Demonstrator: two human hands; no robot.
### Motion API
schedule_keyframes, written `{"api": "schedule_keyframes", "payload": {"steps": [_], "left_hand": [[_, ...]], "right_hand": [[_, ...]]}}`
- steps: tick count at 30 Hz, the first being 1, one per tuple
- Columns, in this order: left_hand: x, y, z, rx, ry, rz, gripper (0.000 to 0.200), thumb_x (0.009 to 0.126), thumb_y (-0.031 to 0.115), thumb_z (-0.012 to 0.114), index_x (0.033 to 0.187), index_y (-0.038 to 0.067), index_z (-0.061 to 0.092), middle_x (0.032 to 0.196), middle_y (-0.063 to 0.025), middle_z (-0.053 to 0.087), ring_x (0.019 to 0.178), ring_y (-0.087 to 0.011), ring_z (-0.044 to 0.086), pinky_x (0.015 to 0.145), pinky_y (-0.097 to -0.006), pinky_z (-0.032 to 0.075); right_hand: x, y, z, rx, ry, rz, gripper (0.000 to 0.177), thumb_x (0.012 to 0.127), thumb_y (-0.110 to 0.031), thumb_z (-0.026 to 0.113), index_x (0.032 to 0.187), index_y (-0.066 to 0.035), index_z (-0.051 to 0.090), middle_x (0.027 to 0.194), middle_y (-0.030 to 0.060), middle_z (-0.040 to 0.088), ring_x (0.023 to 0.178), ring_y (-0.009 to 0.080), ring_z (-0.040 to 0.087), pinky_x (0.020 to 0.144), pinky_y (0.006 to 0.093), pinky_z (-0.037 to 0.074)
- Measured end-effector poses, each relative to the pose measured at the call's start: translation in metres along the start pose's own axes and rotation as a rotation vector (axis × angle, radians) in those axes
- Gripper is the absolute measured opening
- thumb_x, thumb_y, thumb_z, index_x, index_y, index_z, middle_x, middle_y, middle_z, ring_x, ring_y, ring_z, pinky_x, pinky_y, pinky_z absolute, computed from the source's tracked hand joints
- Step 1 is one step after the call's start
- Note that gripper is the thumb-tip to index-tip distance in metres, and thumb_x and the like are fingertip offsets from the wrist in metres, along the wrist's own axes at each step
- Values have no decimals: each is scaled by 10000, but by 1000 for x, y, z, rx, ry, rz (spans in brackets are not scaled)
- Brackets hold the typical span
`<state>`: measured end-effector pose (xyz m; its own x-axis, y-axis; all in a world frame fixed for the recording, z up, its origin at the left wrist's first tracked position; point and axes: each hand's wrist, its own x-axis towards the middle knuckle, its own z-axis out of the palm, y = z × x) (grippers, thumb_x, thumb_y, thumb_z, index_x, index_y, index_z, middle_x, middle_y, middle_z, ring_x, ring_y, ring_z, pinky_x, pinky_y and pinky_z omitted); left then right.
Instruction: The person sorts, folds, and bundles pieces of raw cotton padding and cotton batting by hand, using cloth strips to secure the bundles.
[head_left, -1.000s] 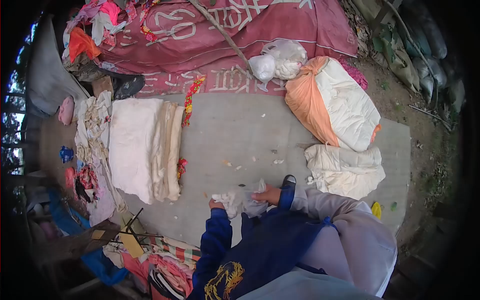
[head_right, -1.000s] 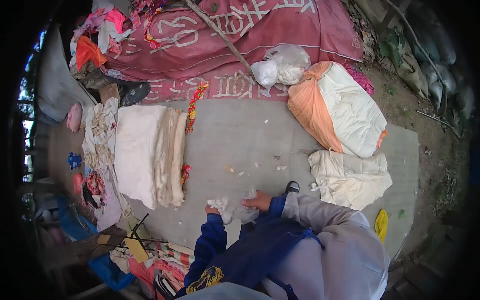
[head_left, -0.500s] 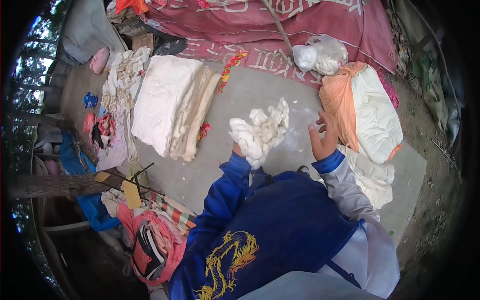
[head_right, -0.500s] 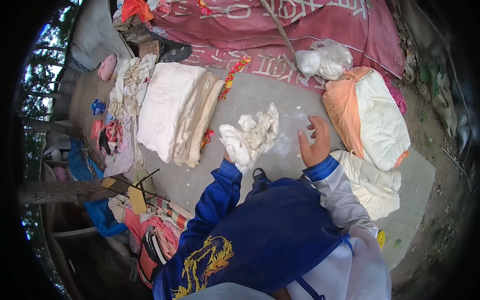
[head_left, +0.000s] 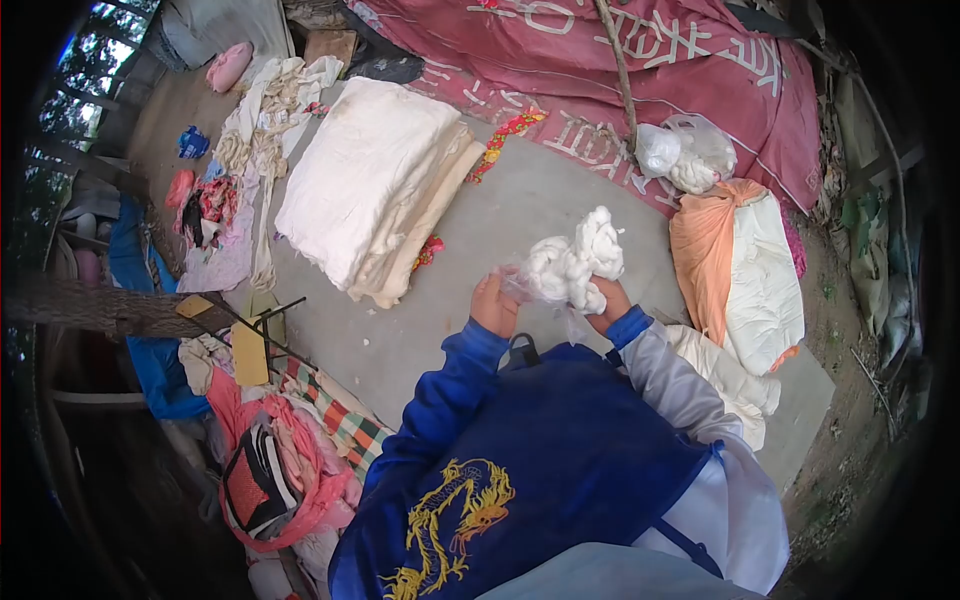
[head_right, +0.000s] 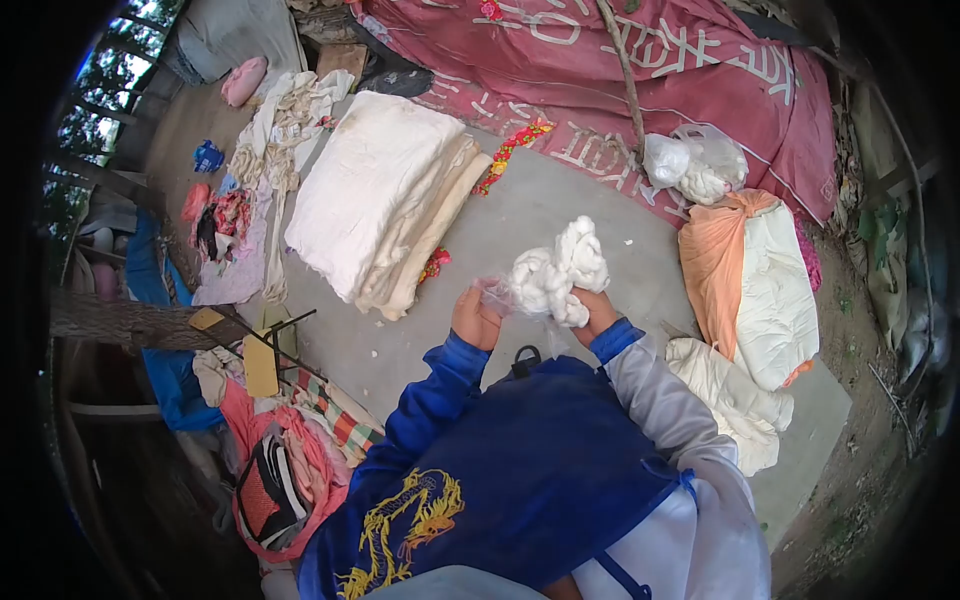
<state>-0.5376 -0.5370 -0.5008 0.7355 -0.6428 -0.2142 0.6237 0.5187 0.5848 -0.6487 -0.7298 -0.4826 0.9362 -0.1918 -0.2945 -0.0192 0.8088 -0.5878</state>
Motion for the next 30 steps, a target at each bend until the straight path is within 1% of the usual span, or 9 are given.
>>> {"api": "schedule_keyframes", "payload": {"steps": [2, 5, 9, 16, 18, 23, 27, 28, 30], "left_hand": [[-5, 26, -33, -30, 59, 26, 297, 982, 265, 413, 1069, 22, 559, 1082, -119, 600, 1011, -256, 575, 832, -423, 487], [-16, 71, -76, -143, 195, 89, 303, 969, 274, 423, 1075, 23, 555, 1098, -108, 600, 1033, -267, 565, 870, -438, 468], [-40, 125, -154, -250, 439, 199, 362, 972, 294, 376, 1165, 31, 533, 1198, -133, 573, 1129, -285, 532, 977, -453, 419], [-168, 158, -340, -290, 1023, 441, 368, 940, 325, 394, 1201, 103, 528, 1228, -77, 572, 1150, -253, 519, 958, -435, 399], [-205, 152, -354, -257, 1200, 394, 359, 935, 341, 397, 1213, 153, 527, 1237, -36, 570, 1145, -233, 517, 918, -423, 401], [-272, 119, -365, -199, 1344, 335, 348, 941, 272, 341, 1234, 147, 481, 1269, -29, 523, 1185, -248, 468, 926, -472, 411], [-300, 86, -359, -38, 1393, 306, 402, 834, -81, 480, 1214, 47, 459, 1244, -99, 519, 1141, -261, 518, 866, -421, 505], [-298, 90, -347, -215, 1443, 311, 338, 879, -4, 467, 1212, 52, 463, 1231, -92, 526, 1124, -258, 529, 857, -437, 508], [-302, 88, -330, 199, 1561, 98, 241, 915, 86, 451, 1150, 46, 482, 1185, -108, 543, 1071, -268, 553, 814, -481, 517]], "right_hand": [[16, 16, -15, 197, 1, 139, 420, 876, -247, 543, 1271, -110, 507, 1208, 71, 582, 1091, 241, 565, 872, 401, 462], [39, 27, 6, 339, 208, 82, 389, 902, -312, 476, 1245, -136, 521, 1213, 59, 580, 1097, 259, 550, 878, 419, 441], [81, 31, 11, 453, 205, -77, 361, 917, -316, 466, 1209, -116, 532, 1206, 72, 579, 1082, 264, 556, 860, 409, 463], [174, 42, 27, 104, 197, 21, 329, 921, -334, 487, 1186, -147, 542, 1169, 35, 602, 1018, 210, 587, 768, 357, 494], [213, 65, 48, 19, 190, 129, 324, 920, -332, 496, 1185, -151, 541, 1162, 29, 604, 1010, 207, 590, 760, 356, 494], [346, 150, 98, -133, 47, 335, 339, 917, -320, 517, 1217, -162, 528, 1159, 20, 605, 1008, 203, 592, 760, 374, 494], [480, 222, 185, -150, -199, 480, 367, 916, -305, 519, 1256, -170, 509, 1194, 19, 593, 1059, 216, 577, 832, 417, 477], [514, 239, 207, -156, -282, 516, 371, 917, -306, 516, 1263, -173, 504, 1207, 17, 587, 1078, 222, 569, 868, 435, 468], [564, 261, 258, -153, -351, 524, 415, 914, -258, 530, 1311, -167, 451, 1235, 32, 567, 1111, 242, 558, 922, 473, 447]]}}
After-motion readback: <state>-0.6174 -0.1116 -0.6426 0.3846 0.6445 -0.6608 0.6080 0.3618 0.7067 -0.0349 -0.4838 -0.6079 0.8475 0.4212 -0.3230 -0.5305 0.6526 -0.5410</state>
